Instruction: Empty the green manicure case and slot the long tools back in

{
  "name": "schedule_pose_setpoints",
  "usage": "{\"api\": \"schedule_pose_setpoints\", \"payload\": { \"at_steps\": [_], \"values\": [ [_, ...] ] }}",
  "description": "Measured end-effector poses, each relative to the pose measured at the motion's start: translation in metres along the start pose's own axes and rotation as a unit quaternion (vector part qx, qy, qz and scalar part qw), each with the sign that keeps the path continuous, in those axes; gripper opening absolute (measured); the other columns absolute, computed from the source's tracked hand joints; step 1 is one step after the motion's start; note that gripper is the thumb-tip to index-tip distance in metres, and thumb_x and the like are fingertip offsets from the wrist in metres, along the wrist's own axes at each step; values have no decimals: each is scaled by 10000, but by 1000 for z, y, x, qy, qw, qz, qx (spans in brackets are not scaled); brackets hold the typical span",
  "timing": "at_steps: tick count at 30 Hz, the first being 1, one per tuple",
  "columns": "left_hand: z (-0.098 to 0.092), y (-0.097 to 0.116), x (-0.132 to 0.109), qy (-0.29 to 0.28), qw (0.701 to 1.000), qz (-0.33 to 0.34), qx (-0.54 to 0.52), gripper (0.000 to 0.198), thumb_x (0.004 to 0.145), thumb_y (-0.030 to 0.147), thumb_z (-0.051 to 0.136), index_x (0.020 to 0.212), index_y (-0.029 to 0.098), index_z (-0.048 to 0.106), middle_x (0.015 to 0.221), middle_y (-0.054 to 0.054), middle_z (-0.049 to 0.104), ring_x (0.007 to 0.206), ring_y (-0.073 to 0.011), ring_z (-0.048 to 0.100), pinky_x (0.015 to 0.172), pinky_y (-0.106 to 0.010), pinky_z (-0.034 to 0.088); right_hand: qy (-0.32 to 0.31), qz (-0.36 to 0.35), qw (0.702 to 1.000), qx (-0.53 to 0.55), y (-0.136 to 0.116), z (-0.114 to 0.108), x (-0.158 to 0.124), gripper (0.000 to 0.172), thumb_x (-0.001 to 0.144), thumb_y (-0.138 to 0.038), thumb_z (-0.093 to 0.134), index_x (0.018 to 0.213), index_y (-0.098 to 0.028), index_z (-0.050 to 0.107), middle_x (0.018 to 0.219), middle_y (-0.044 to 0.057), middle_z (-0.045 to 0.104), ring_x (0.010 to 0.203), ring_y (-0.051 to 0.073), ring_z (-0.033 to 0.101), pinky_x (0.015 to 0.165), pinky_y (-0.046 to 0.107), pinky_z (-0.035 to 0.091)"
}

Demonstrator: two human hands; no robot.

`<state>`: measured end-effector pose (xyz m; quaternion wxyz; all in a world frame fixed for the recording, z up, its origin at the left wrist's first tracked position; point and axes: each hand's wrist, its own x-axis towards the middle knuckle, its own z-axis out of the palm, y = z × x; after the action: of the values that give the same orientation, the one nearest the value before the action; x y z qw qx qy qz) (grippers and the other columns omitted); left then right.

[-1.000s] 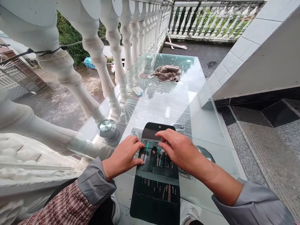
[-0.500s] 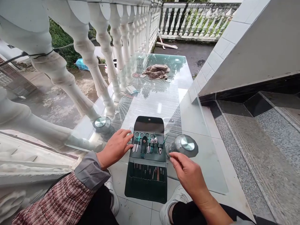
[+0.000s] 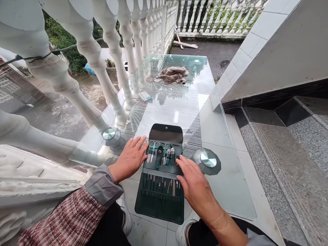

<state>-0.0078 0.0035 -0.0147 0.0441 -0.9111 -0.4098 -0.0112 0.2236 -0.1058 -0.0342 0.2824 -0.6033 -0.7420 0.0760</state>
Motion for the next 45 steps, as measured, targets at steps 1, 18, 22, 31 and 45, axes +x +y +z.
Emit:
{"api": "schedule_pose_setpoints", "payload": {
  "at_steps": [1, 18, 22, 31, 45],
  "values": [
    [1, 0, 3, 4, 1000, -5, -5, 436, 937, 334, 410, 1329, 144, 444, 1457, -121, 337, 1326, -294, 310, 1070, -467, 259, 4, 3, 1000, 3, 3, 1, 3, 420, 862, -189, 450, 1280, -222, 469, 1294, 101, 550, 1214, 246, 486, 990, 479, 433],
    [5, 1, 6, 56, 997, 7, -47, 386, 935, 284, 416, 1272, 102, 467, 1357, -149, 463, 1270, -267, 405, 1046, -412, 327, 59, -94, 993, 36, -19, -2, -3, 476, 747, -315, 674, 1153, -180, 465, 1143, 134, 542, 1127, 279, 492, 948, 495, 433],
    [5, 3, 1, 40, 998, 30, -38, 419, 927, 305, 453, 1267, 60, 462, 1360, -183, 450, 1278, -281, 394, 1063, -413, 299, -28, -106, 993, 34, -34, 11, -23, 635, 717, -331, 694, 1259, -164, 409, 1274, 151, 475, 1252, 308, 387, 1021, 522, 369],
    [5, 4, 0, 4, 1000, 27, -6, 451, 941, 322, 428, 1313, 67, 419, 1406, -172, 400, 1313, -265, 348, 1083, -411, 263, -52, -44, 995, 74, -33, 13, -20, 611, 719, -273, 667, 1257, -208, 384, 1260, 126, 499, 1227, 297, 428, 1016, 514, 380],
    [5, 4, 1, 4, 1000, 25, -2, 448, 936, 318, 453, 1302, 61, 438, 1393, -177, 415, 1301, -288, 364, 1073, -420, 277, -41, -22, 995, 87, -36, 12, -15, 543, 737, -234, 639, 1219, -226, 388, 1214, 112, 494, 1165, 277, 460, 980, 489, 404]
  ]
}}
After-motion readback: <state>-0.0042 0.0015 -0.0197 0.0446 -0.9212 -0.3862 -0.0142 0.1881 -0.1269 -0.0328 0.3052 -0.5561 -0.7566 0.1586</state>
